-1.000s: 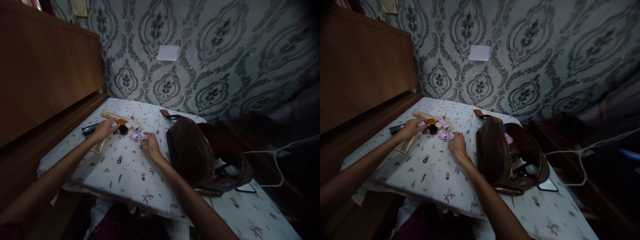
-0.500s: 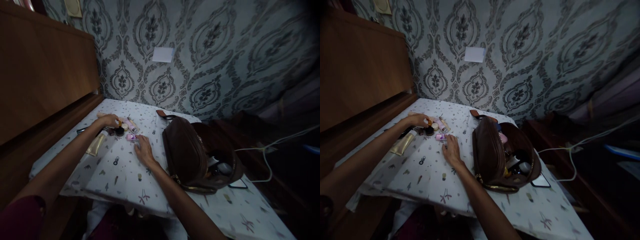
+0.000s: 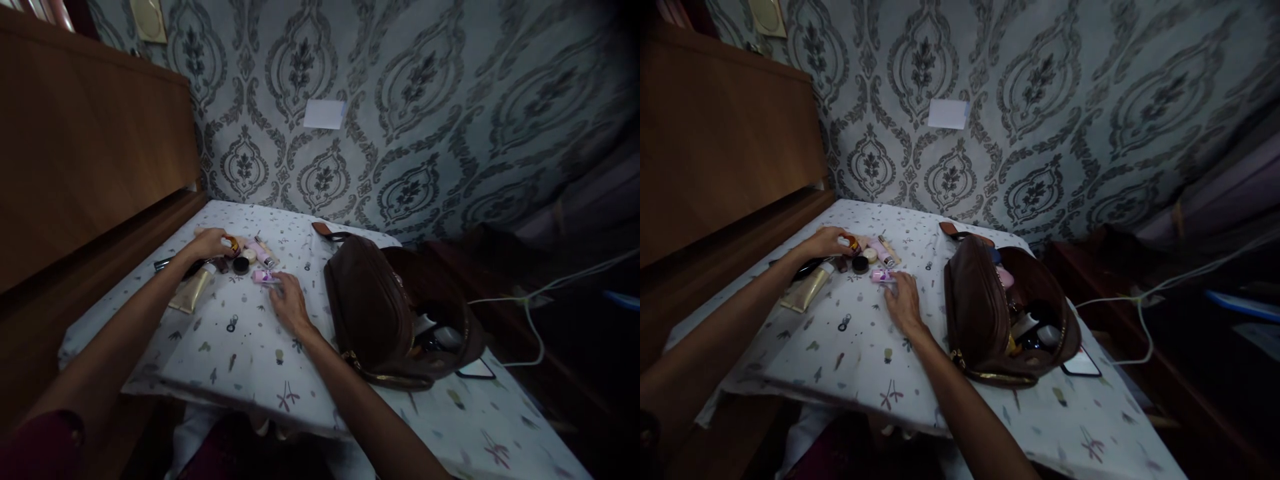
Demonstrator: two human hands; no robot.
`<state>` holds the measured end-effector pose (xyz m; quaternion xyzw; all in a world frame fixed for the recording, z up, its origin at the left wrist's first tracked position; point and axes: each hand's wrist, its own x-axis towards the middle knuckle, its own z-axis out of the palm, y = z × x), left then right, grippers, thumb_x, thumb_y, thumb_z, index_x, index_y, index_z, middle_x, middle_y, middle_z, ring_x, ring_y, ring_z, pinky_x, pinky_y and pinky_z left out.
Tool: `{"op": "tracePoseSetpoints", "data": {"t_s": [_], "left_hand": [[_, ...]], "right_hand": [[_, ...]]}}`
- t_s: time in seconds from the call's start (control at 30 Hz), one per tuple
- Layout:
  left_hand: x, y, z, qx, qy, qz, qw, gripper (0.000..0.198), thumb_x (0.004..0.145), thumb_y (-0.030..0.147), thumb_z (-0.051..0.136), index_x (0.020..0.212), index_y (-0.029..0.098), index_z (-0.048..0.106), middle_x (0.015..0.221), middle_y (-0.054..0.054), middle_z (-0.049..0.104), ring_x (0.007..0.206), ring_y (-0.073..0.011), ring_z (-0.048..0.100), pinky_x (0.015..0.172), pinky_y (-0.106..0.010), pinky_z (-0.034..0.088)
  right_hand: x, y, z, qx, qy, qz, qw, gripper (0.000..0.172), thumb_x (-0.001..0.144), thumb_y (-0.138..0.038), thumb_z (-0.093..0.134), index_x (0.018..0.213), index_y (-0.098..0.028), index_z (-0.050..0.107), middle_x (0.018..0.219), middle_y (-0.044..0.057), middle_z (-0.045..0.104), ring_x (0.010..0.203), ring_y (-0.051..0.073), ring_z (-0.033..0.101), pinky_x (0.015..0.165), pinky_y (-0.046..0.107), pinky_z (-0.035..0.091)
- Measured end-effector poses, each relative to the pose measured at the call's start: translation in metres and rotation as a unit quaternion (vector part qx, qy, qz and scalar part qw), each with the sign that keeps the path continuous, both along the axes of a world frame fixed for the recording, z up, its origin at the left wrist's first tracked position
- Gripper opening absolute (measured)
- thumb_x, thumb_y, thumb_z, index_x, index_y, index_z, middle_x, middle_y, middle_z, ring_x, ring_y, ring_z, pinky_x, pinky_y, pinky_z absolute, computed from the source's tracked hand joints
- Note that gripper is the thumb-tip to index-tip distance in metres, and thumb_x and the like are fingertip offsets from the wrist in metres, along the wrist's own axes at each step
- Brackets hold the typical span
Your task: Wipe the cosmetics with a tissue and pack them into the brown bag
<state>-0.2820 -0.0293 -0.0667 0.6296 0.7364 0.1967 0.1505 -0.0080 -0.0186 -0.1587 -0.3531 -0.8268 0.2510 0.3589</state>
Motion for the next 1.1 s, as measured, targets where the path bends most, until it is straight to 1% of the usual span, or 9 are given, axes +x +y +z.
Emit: {"op": "tracePoseSetpoints", "data": {"t_s": [0.2, 0.3, 0.4, 0.5, 0.63, 0.7, 0.83, 0.93, 1.1], "left_hand": [[0.027, -0.024, 0.009, 0.035, -0.089, -0.095, 0.991, 0.052, 0.064, 0.054, 0.071, 0.102, 0.017, 0.072, 0.106, -0.004, 0.074, 0.106, -0.026, 0.064, 0.093, -0.032, 0.048], [0.058, -0.037, 0.003, 0.022, -0.156, -0.179, 0.971, 0.045, 0.068, 0.048, 0.073, 0.102, 0.018, 0.071, 0.104, -0.003, 0.074, 0.102, -0.0252, 0.065, 0.094, -0.032, 0.048], [0.081, -0.046, -0.007, 0.017, -0.201, -0.23, 0.952, 0.039, 0.07, 0.042, 0.073, 0.101, 0.018, 0.07, 0.102, -0.004, 0.072, 0.102, -0.0253, 0.064, 0.094, -0.033, 0.048], [0.087, -0.053, -0.016, 0.035, -0.219, -0.187, 0.957, 0.048, 0.07, 0.045, 0.075, 0.109, 0.019, 0.066, 0.105, -0.005, 0.069, 0.103, -0.0262, 0.063, 0.093, -0.036, 0.048], [0.09, -0.062, -0.023, 0.119, -0.248, -0.084, 0.958, 0.044, 0.09, 0.053, 0.054, 0.122, 0.023, 0.055, 0.119, -0.005, 0.063, 0.115, -0.0245, 0.057, 0.1, -0.038, 0.045], [0.102, -0.067, -0.029, 0.162, -0.231, -0.093, 0.955, 0.036, 0.097, 0.048, 0.043, 0.119, 0.022, 0.053, 0.119, -0.006, 0.061, 0.117, -0.0235, 0.055, 0.104, -0.039, 0.043], [0.134, -0.069, -0.041, 0.193, -0.104, -0.163, 0.962, 0.033, 0.097, 0.04, 0.043, 0.119, 0.018, 0.057, 0.122, -0.013, 0.062, 0.12, -0.0282, 0.053, 0.108, -0.046, 0.04], [0.143, -0.063, -0.046, 0.183, -0.115, -0.144, 0.966, 0.034, 0.1, 0.039, 0.038, 0.117, 0.018, 0.058, 0.118, -0.013, 0.066, 0.113, -0.0275, 0.059, 0.102, -0.044, 0.045], [0.132, -0.053, -0.052, 0.159, -0.197, -0.08, 0.964, 0.034, 0.099, 0.044, 0.036, 0.103, 0.019, 0.058, 0.096, -0.006, 0.067, 0.093, -0.0242, 0.063, 0.088, -0.037, 0.049]], "right_hand": [[-0.004, 0.001, -0.003, 0.005, 0.093, 0.045, 0.995, 0.044, 0.083, -0.029, 0.067, 0.125, -0.018, 0.06, 0.126, 0.013, 0.064, 0.121, 0.029, 0.056, 0.107, 0.047, 0.044], [-0.008, -0.005, -0.004, -0.03, 0.12, 0.101, 0.987, 0.064, 0.078, -0.035, 0.075, 0.136, -0.019, 0.052, 0.136, 0.014, 0.059, 0.125, 0.029, 0.055, 0.107, 0.046, 0.044], [-0.01, -0.011, -0.005, -0.073, 0.135, 0.126, 0.98, 0.064, 0.077, -0.034, 0.075, 0.134, -0.017, 0.052, 0.131, 0.014, 0.063, 0.12, 0.027, 0.06, 0.104, 0.043, 0.046], [-0.006, -0.014, -0.003, -0.099, 0.139, 0.109, 0.979, 0.057, 0.074, -0.029, 0.074, 0.127, -0.017, 0.055, 0.123, 0.011, 0.067, 0.112, 0.026, 0.063, 0.101, 0.041, 0.048], [-0.003, -0.018, 0.001, -0.121, 0.115, 0.077, 0.983, 0.055, 0.069, -0.029, 0.077, 0.118, -0.016, 0.058, 0.112, 0.009, 0.068, 0.103, 0.025, 0.063, 0.096, 0.04, 0.049], [-0.003, -0.02, 0.004, -0.131, 0.101, 0.069, 0.984, 0.05, 0.068, -0.029, 0.075, 0.113, -0.016, 0.059, 0.102, 0.006, 0.068, 0.093, 0.023, 0.063, 0.087, 0.038, 0.051], [-0.003, -0.025, 0.006, -0.126, 0.093, 0.071, 0.985, 0.041, 0.067, -0.024, 0.068, 0.105, -0.016, 0.058, 0.091, 0.003, 0.066, 0.078, 0.02, 0.059, 0.072, 0.033, 0.05], [-0.003, -0.025, 0.004, -0.118, 0.083, 0.065, 0.987, 0.031, 0.066, -0.026, 0.067, 0.095, -0.017, 0.058, 0.08, 0.0, 0.062, 0.069, 0.019, 0.056, 0.066, 0.032, 0.049], [-0.002, -0.023, 0.001, -0.096, 0.102, 0.099, 0.985, 0.045, 0.069, -0.028, 0.073, 0.11, -0.018, 0.06, 0.106, 0.007, 0.069, 0.095, 0.024, 0.064, 0.085, 0.038, 0.052]]}}
